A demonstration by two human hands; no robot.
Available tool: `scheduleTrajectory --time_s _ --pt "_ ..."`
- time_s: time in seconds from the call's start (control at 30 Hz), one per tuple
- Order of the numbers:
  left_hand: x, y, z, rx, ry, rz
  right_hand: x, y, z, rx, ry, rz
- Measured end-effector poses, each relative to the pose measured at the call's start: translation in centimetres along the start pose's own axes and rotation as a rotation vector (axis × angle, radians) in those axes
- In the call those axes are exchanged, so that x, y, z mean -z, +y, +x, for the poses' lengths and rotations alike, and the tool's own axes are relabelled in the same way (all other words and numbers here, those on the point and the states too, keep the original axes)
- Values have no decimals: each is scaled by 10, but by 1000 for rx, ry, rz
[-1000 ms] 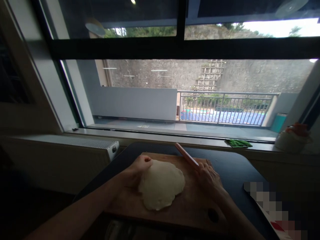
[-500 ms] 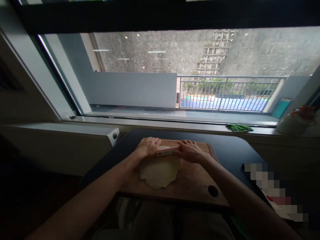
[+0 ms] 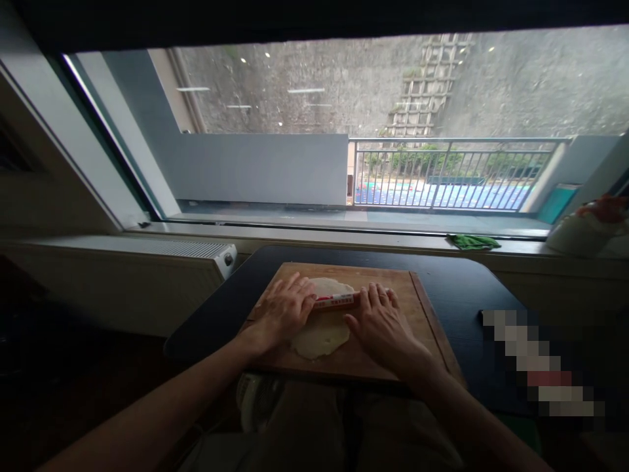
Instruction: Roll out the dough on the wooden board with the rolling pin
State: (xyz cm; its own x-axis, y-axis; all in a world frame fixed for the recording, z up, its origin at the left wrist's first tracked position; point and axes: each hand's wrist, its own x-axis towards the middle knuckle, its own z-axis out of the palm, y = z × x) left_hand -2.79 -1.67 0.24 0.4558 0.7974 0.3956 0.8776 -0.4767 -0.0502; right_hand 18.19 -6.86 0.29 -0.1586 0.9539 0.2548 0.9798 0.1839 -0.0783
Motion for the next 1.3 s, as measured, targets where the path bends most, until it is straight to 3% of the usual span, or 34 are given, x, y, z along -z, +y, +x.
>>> scheduleTrajectory --time_s 0.1,0.2,0.3,0.4,0.57,0.67,0.77,0.97,1.07,1.17,1.3 --pt "-11 -15 36 118 -16 2 7 0 53 -58 -115 39" --pt "-21 -30 84 352 -136 -27 6 2 107 -76 -168 44" --pt "-23 -35 110 475 -277 -50 -1 4 127 -93 -163 45" --pt "-21 -33 97 367 -293 -37 -7 0 105 -75 -106 49" --pt "-12 -27 23 121 -104 -45 -12 -18 26 -27 25 46" --pt "-7 -27 -7 46 -74 -49 -14 -25 0 27 89 37" --pt "-12 -31 2 55 -107 -50 -14 -24 15 -4 41 48" --pt "-37 -45 93 319 -227 -61 -9 -5 110 -61 -81 50" --pt "-38 -47 116 386 -258 -79 -7 1 132 -39 -120 48" --pt "-32 -43 100 320 -217 -79 -6 -3 117 8 -88 46" --pt "-13 -30 34 99 -138 -105 -8 -12 52 80 -8 49"
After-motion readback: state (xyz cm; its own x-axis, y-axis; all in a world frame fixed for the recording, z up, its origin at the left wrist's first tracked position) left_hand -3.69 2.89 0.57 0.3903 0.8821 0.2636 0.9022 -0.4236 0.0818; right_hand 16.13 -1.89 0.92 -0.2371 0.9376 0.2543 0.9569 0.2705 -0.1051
